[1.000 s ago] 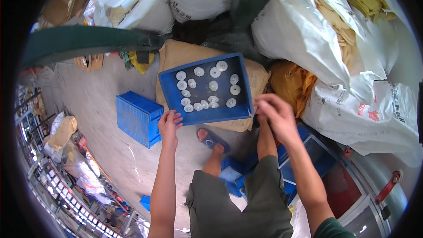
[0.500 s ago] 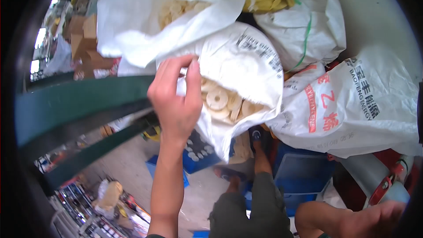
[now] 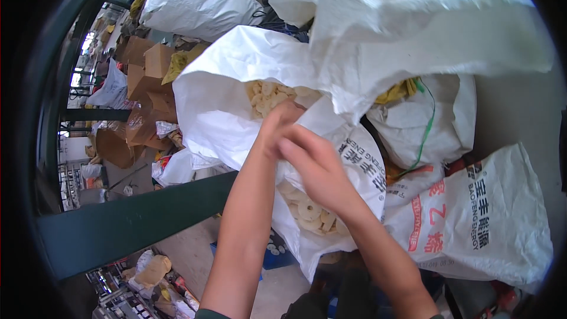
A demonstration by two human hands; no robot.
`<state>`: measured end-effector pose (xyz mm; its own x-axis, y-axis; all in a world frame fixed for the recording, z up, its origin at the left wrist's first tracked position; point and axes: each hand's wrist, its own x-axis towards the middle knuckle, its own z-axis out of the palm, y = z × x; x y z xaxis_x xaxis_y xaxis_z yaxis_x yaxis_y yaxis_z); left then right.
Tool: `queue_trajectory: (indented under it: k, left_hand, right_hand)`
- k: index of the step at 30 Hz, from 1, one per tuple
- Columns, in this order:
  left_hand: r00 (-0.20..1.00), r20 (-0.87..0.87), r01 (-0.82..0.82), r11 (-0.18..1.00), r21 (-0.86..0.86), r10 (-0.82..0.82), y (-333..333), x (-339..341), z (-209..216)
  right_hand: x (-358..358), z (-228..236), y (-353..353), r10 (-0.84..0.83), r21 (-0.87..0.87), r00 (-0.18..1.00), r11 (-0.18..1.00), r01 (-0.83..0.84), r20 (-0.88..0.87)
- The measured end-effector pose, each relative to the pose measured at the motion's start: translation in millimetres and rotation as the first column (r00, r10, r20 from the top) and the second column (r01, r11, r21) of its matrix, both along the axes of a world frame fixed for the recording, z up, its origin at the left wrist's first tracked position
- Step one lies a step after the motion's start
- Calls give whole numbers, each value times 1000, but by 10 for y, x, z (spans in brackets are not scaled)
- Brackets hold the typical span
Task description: The person assembles several components by hand and using a pneumatic tool, inserting metal rods into plastic discs and adding washers and nuts.
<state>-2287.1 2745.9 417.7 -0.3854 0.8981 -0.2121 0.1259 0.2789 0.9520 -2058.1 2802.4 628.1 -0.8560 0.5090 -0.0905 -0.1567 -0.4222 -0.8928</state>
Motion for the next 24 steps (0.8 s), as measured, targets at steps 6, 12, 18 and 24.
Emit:
queue_trajectory:
  k: [6, 12, 18, 24]
  left_hand:
    - [873, -232, -479, 661, -577, 429, 524, -1146, -312]
    - [786, -525, -466, 871, -157, 326, 699, -1776, -899]
    - [768, -623, -595, 529, -606, 150, 801, -1239, -1100]
    - [804, -580, -471, 736, -487, 131, 843, -1248, -955]
  right_hand:
    - [-1874, -1813, 1063, -69, 603, 695, 564, -565, 716]
    - [-2335, -2568, 1458, -305, 903, 858, 13, -430, 413]
    - [-2317, -3467, 1642, 3, 932, 954, -215, -293, 301]
    - [-2307, -2937, 1603, -116, 804, 802, 207, -558, 586]
